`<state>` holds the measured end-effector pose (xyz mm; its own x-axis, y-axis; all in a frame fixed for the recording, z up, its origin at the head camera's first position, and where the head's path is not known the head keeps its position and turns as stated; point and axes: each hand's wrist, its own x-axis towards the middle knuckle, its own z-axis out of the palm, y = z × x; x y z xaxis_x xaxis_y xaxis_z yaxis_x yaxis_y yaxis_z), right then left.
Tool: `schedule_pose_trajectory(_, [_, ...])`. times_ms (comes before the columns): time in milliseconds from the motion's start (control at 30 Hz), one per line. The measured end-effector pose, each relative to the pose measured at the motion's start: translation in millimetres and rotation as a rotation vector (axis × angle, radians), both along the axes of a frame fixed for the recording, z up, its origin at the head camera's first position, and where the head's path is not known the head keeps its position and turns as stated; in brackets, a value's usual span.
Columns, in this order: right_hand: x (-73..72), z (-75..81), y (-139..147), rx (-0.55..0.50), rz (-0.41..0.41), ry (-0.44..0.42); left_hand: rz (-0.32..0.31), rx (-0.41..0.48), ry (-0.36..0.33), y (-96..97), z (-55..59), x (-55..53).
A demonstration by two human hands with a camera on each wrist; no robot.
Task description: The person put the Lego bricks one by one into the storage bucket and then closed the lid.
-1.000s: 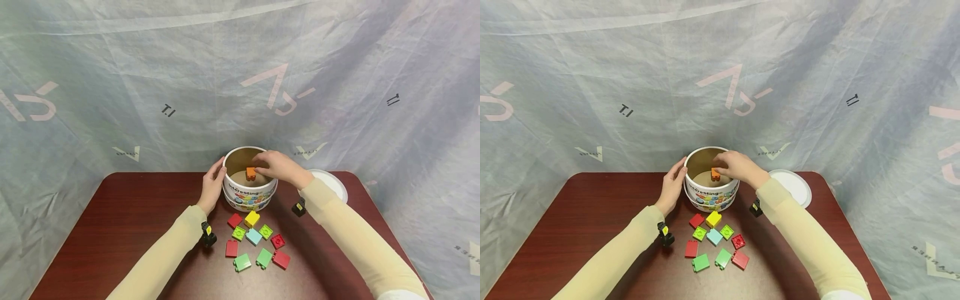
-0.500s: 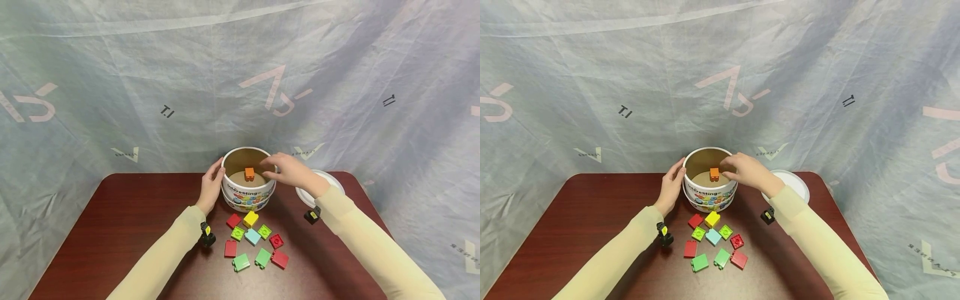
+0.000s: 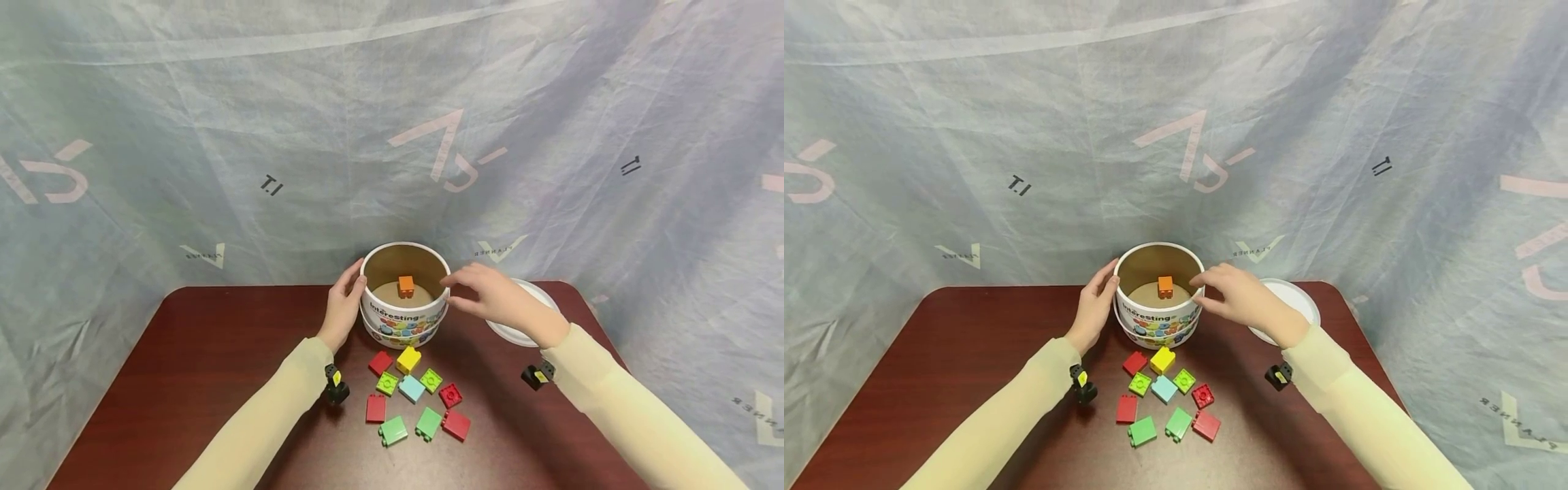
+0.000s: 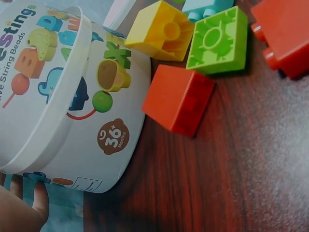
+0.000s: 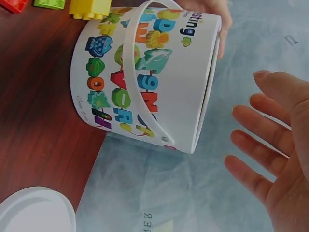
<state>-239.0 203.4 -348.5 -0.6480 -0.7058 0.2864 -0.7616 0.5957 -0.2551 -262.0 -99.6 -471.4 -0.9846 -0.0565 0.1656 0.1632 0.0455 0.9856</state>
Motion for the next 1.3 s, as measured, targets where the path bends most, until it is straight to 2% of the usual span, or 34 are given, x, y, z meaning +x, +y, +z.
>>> schedule_pose_trajectory(200, [18.0, -2.7, 9, -0.003, -0.017, 0.002, 0.006, -0.023, -0.007, -0.1, 2.5, 1.9])
schedule_pose_trajectory(433, [35.2, -14.9, 20, 0.003, -0.017, 0.023, -0.016, -0.026, -0.016, 0.4, 2.5, 2.4])
schedule_pose_trajectory(967, [57.3, -47.6, 33, -0.037, 0.062, 0.031, -0.014, 0.0, -0.03, 0.0, 3.7, 0.9])
schedule_pose_trajectory(1300, [68.7, -76.8, 38, -0.066, 0.1, 0.052, -0.016, 0.003, -0.029, -1.0, 0.2, -0.1])
